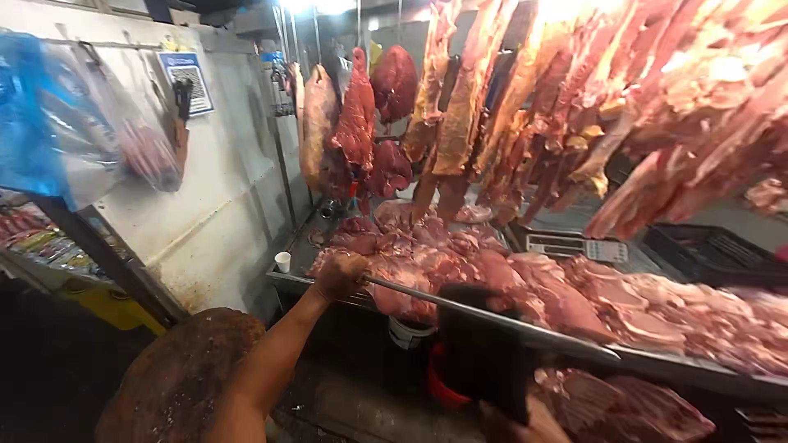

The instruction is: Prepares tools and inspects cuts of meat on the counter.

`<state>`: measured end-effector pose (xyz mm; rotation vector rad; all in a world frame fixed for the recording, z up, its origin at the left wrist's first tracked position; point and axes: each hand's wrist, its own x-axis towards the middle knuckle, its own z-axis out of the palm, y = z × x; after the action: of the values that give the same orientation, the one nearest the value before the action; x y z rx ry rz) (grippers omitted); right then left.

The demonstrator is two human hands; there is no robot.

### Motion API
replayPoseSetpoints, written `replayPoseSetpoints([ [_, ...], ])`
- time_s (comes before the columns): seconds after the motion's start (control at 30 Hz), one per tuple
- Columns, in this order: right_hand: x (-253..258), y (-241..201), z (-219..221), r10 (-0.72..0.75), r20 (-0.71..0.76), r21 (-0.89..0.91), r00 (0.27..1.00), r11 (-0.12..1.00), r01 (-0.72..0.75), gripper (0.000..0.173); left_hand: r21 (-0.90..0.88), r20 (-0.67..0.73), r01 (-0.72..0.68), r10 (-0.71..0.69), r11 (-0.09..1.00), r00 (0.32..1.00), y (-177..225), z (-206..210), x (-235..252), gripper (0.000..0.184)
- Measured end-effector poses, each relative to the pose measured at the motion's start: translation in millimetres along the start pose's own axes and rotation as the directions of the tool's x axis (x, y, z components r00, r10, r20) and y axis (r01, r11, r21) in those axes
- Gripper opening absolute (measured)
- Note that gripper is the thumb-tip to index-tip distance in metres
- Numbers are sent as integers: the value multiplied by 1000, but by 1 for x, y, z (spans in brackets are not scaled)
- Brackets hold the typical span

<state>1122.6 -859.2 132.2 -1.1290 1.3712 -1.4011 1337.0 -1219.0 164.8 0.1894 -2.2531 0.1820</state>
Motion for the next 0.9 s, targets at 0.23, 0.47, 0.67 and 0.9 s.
replayPoseSetpoints([
  [0.23,35,-9,-16,-304,313,389,900,905,170,21,-33,7,-14,14,999,1000,9,9,-17,26],
  [0.47,36,7,-13,-368,269,466,890,859,214,23,20,98,-28,26,999,995,5,2,-34,23],
  [0.67,38,64,-13,344,133,-687,929,708,-164,41,89,140,-74,61,993,988,-10,3,-23,21],
  [0.9,42,-22,11,-386,-201,-334,900,891,308,26,65,117,40,-47,997,992,-32,26,-33,19],
])
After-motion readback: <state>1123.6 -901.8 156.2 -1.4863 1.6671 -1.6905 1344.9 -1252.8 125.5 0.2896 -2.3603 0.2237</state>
